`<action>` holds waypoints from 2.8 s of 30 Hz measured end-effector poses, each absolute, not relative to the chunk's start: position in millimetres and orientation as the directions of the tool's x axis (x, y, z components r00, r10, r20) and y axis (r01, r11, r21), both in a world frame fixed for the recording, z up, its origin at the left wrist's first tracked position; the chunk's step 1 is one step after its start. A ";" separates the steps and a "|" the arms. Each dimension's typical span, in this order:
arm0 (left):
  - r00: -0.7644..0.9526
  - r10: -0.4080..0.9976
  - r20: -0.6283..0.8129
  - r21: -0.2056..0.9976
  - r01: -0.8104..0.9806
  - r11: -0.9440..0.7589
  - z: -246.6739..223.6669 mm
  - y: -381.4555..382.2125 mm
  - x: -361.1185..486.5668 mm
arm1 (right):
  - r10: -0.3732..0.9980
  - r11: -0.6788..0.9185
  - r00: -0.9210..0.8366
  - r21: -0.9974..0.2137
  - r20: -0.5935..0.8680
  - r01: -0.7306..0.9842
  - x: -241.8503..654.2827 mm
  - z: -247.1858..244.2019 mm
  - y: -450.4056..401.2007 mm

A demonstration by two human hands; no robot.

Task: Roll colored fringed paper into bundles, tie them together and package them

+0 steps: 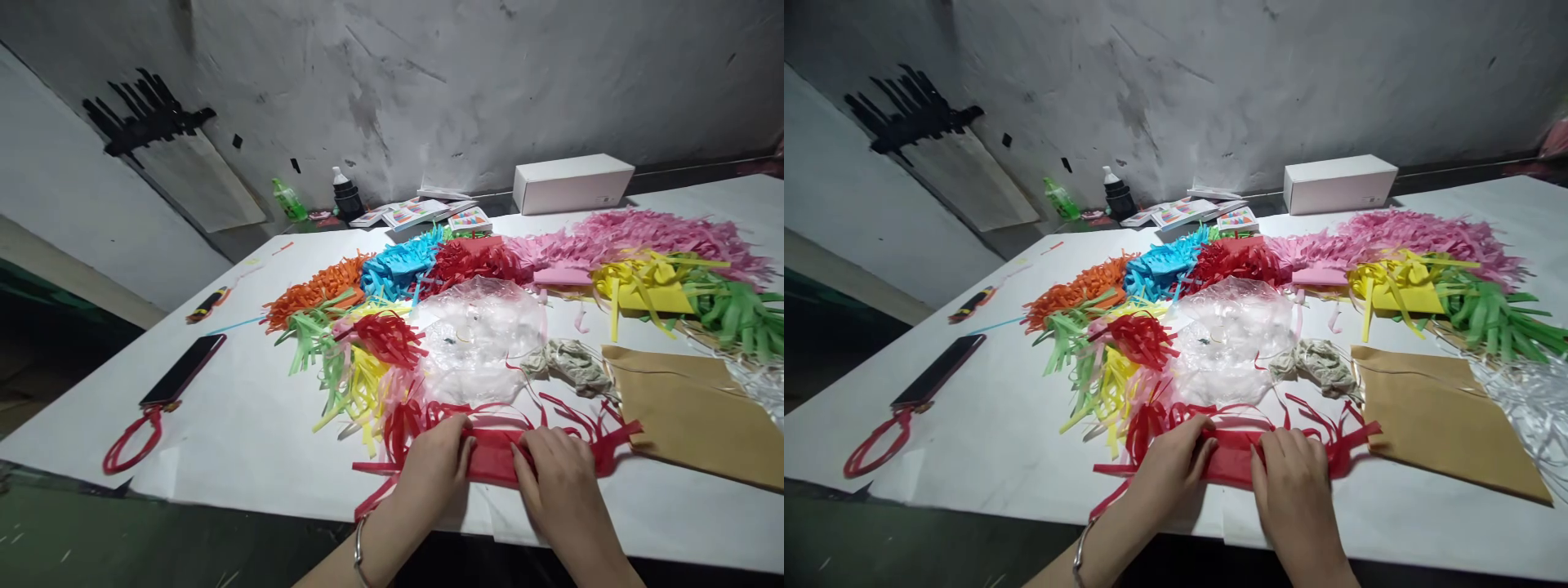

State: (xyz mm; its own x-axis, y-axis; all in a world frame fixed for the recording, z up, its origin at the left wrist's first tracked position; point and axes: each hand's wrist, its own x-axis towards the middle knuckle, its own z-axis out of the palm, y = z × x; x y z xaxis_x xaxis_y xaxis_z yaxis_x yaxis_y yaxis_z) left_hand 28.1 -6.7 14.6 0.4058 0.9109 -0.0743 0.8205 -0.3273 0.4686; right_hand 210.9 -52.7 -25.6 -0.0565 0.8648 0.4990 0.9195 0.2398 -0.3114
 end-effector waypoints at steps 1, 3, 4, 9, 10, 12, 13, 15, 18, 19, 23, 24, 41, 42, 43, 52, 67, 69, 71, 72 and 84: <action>0.401 0.912 -0.083 0.457 0.829 -0.323 15.7 -5.1 29.6 | 0.867 0.232 -0.056 -0.301 0.496 0.925 211.6 -28.1 -51.2; 0.396 0.913 -0.097 0.439 0.841 -0.318 16.7 -3.0 31.4 | 0.868 0.222 -0.056 -0.284 0.494 0.933 214.4 -31.9 -48.6; 0.395 0.913 -0.106 0.431 0.845 -0.316 17.0 -2.5 31.8 | 0.868 0.215 -0.054 -0.276 0.494 0.937 216.3 -32.5 -47.6; 0.398 0.908 -0.132 0.413 0.855 -0.314 17.4 -1.2 32.0 | 0.801 0.208 -0.033 -0.226 0.597 0.952 221.0 -19.2 -50.9; 0.398 0.908 -0.132 0.412 0.855 -0.315 17.1 -0.7 32.1 | 0.772 0.272 -0.067 -0.233 0.632 0.934 219.9 -15.5 -53.4; 0.401 0.907 -0.130 0.413 0.853 -0.318 16.1 0.6 32.2 | 0.720 0.455 -0.174 -0.267 0.672 0.850 215.9 -11.5 -58.8; 0.404 0.906 -0.127 0.417 0.850 -0.321 15.6 1.2 31.9 | 0.704 0.532 -0.229 -0.285 0.673 0.798 213.7 -12.0 -61.2; 0.409 0.904 -0.124 0.427 0.845 -0.323 15.0 1.0 30.2 | 0.688 0.602 -0.298 -0.291 0.662 0.743 210.7 -17.3 -64.2; 0.422 0.907 -0.001 0.435 0.817 -0.379 16.3 -5.0 23.5 | 0.679 0.604 -0.328 -0.246 0.657 0.758 210.6 -27.3 -64.9; 0.452 0.887 0.091 0.429 0.786 -0.444 17.0 -8.6 20.5 | 0.680 0.602 -0.328 -0.244 0.656 0.760 211.3 -28.7 -64.6; 0.630 0.683 0.370 0.330 0.598 -0.730 14.9 -25.0 11.2 | 0.707 0.595 -0.279 -0.335 0.650 0.731 209.9 -22.3 -64.5; 0.650 0.655 0.387 0.319 0.572 -0.756 12.5 -27.7 10.3 | 0.714 0.596 -0.267 -0.361 0.648 0.717 207.8 -19.8 -64.9; 0.548 0.817 0.177 0.360 0.737 -0.572 5.1 -18.8 3.7 | 0.832 0.383 -0.206 -0.263 0.515 0.886 231.4 -26.1 -57.1; 0.522 0.841 0.143 0.318 0.781 -0.538 6.2 -17.1 6.8 | 0.844 0.356 -0.203 -0.235 0.497 0.904 230.5 -26.9 -53.6; 0.494 0.863 0.109 0.281 0.817 -0.503 7.6 -15.5 9.8 | 0.851 0.337 -0.200 -0.213 0.485 0.917 229.6 -27.8 -50.2; 0.450 0.893 0.003 0.208 0.873 -0.441 11.8 -7.9 15.5 | 0.797 0.289 -0.129 -0.184 0.590 0.939 225.8 -18.6 -46.7; 0.642 0.680 0.354 0.309 0.606 -0.733 4.2 -19.1 12.8 | 0.730 0.600 -0.339 -0.317 0.594 0.735 201.5 -16.0 -48.4; 0.635 0.686 0.355 0.338 0.597 -0.728 1.2 -17.0 14.0 | 0.732 0.592 -0.350 -0.293 0.584 0.751 197.6 -19.3 -48.5; 0.623 0.699 0.352 0.373 0.592 -0.715 -0.6 -14.9 13.1 | 0.728 0.593 -0.357 -0.275 0.585 0.757 198.7 -23.1 -48.2; 0.617 0.707 0.345 0.390 0.591 -0.706 -0.9 -14.1 11.7 | 0.728 0.594 -0.360 -0.276 0.583 0.756 202.0 -24.6 -48.1; 0.533 0.824 0.192 0.355 0.745 -0.565 10.5 -13.8 -4.0 | 0.808 0.445 -0.280 -0.225 0.517 0.867 240.1 -23.5 -48.1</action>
State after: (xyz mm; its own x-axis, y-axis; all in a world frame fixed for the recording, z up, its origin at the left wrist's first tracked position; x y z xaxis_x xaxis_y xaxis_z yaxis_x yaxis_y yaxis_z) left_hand -4.0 -13.8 10.5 0.5334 0.8239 0.1916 0.7449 -0.5649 0.3549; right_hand 240.1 -48.1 -23.5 -0.2803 0.8085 0.5175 0.8669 0.4447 -0.2251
